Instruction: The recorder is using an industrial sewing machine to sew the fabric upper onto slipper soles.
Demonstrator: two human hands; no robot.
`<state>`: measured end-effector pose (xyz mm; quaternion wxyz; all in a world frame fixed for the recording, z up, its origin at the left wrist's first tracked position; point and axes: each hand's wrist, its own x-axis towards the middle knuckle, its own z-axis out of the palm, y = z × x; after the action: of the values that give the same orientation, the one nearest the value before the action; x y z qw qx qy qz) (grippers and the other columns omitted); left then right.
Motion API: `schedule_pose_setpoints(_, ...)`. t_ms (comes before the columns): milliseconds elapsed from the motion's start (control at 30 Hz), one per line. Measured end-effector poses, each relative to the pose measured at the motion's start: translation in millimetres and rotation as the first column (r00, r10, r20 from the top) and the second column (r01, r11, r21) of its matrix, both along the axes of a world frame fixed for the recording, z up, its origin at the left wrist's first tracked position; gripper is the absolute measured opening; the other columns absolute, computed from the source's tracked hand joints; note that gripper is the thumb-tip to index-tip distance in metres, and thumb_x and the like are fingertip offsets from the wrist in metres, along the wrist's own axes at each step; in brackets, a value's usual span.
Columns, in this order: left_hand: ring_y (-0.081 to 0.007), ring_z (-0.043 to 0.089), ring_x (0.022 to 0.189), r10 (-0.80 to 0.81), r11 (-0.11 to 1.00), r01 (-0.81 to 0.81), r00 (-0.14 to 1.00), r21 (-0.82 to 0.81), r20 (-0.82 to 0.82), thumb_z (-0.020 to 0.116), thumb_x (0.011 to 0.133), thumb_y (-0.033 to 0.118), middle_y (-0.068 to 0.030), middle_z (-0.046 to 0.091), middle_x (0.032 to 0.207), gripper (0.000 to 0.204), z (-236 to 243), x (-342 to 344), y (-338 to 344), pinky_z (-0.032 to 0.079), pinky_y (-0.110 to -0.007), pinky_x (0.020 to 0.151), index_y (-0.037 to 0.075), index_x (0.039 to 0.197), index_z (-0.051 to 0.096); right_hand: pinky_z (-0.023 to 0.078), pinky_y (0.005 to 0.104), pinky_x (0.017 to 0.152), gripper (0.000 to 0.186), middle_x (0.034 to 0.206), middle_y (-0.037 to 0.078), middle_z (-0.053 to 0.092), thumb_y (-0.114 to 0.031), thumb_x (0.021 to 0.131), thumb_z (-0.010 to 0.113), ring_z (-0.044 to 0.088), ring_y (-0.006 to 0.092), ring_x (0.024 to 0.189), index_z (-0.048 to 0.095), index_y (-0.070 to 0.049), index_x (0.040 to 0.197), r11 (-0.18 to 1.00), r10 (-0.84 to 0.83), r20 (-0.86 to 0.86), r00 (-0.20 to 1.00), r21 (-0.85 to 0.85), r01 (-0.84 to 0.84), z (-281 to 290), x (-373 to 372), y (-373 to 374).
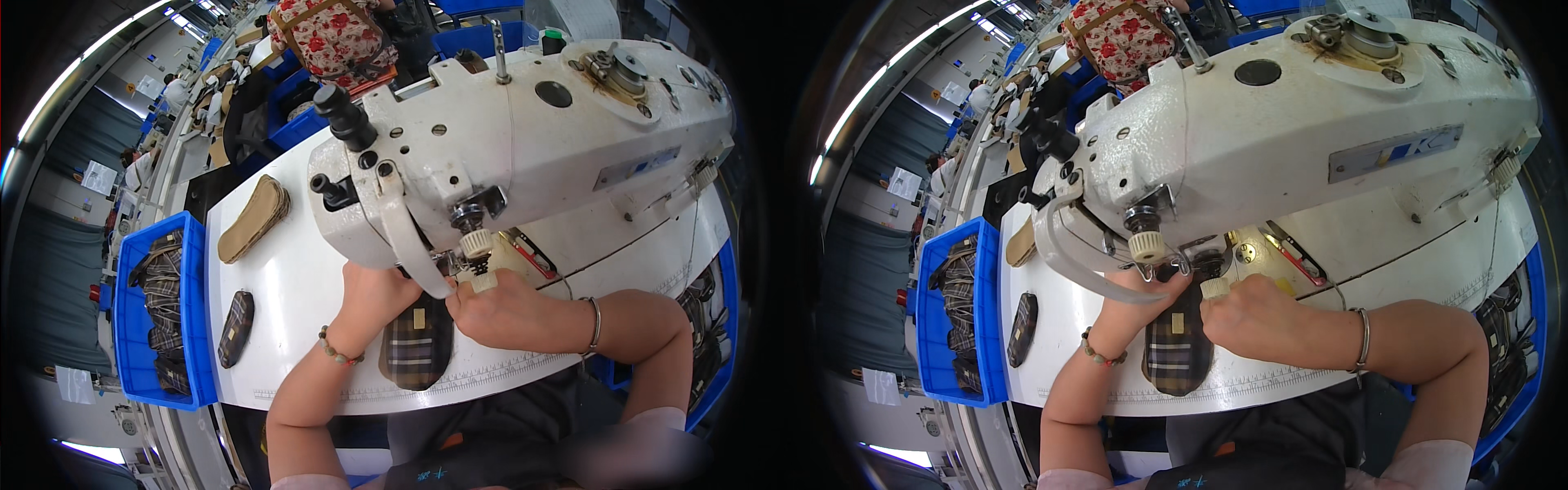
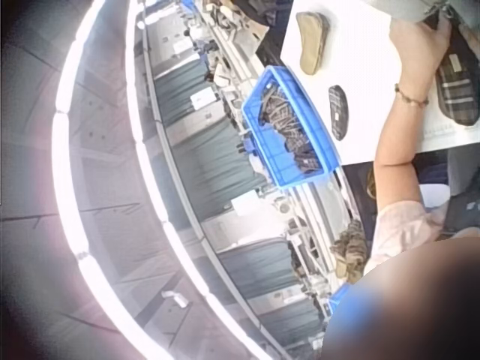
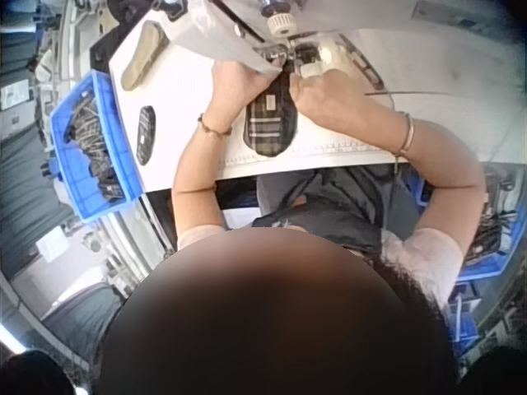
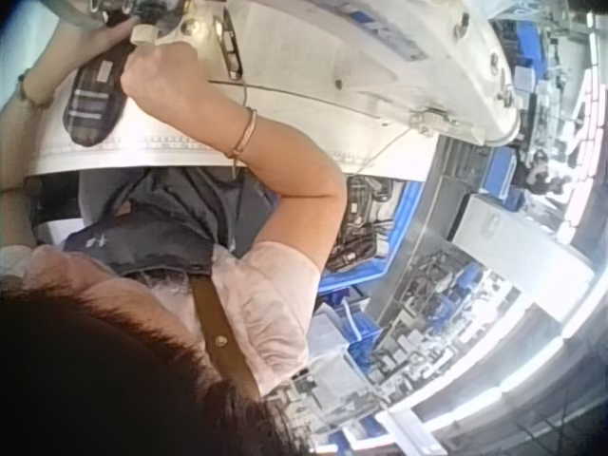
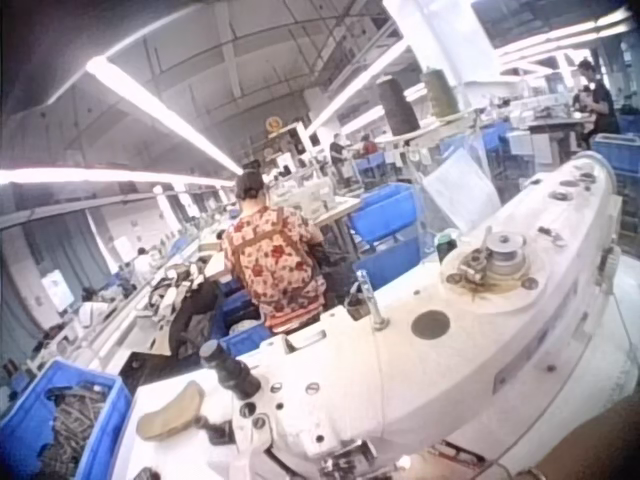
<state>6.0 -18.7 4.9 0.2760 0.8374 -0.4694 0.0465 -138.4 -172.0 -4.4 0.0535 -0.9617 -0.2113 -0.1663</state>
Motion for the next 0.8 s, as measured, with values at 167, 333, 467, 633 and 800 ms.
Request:
schedule_pose_setpoints(167,-0.0209,0.067,0.055,0.004,1.000,-0.005,0.999,0.013,0.041,0.082,0.078,0.027,-0.0093,0.071,0.072,0.028,1,-1,-2,0.053,-0.033,0.053,0.005,0.094,0.073,0.051,0.0352,0.045,0.008,0.059,0.006,0.060,-0.012,0.065,0.069,0.067,0.0192,0.056,0.066,-0.004,0.064,0.999,-0.003,0.035,0.999,0.052,0.001,-7,-1,0)
schedule_pose_setpoints(333,-0.0230,0.069,0.058,0.014,0.999,-0.016,0.998,0.041,0.059,0.079,0.081,0.027,-0.0109,0.072,0.074,0.026,-6,5,3,0.053,-0.034,0.055,0.006,0.095,0.074,0.051,0.0364,0.046,0.009,0.062,0.009,0.062,-0.011,0.064,0.069,0.066,0.0195,0.058,0.069,-0.002,0.066,1.000,-0.003,-0.086,0.996,0.011,0.004,21,-13,2)
schedule_pose_setpoints(467,-0.0251,0.070,0.064,0.019,1.000,-0.020,0.998,0.013,0.058,0.076,0.084,0.027,-0.0102,0.073,0.078,0.023,-10,9,5,0.054,-0.035,0.059,0.007,0.096,0.075,0.045,0.0275,0.043,0.020,0.081,0.012,0.067,-0.014,0.072,0.065,0.060,0.0147,0.054,0.071,0.000,0.085,0.976,0.185,-0.091,0.979,-0.101,-0.193,20,-25,14)
schedule_pose_setpoints(633,-0.0239,0.070,0.069,0.034,0.999,-0.033,0.998,0.030,-0.050,0.075,0.085,0.024,-0.0102,0.073,0.080,0.023,-13,14,4,0.054,-0.034,0.063,0.004,0.096,0.073,0.038,0.0217,0.041,0.021,0.087,0.012,0.067,-0.017,0.074,0.065,0.056,0.0106,0.054,0.070,-0.001,0.087,0.985,0.164,0.336,0.927,-0.103,-0.137,5,-20,15)
schedule_pose_setpoints(800,-0.0186,0.068,0.080,-0.008,0.999,0.001,0.990,-0.047,-0.138,0.074,0.085,0.005,-0.0105,0.072,0.091,0.020,-22,18,10,0.054,-0.032,0.069,-0.001,0.103,0.068,0.037,0.0210,0.042,0.016,0.093,0.014,0.070,-0.016,0.078,0.062,0.051,0.0081,0.049,0.067,-0.001,0.084,0.997,0.080,0.481,0.873,-0.049,-0.064,-4,-11,20)
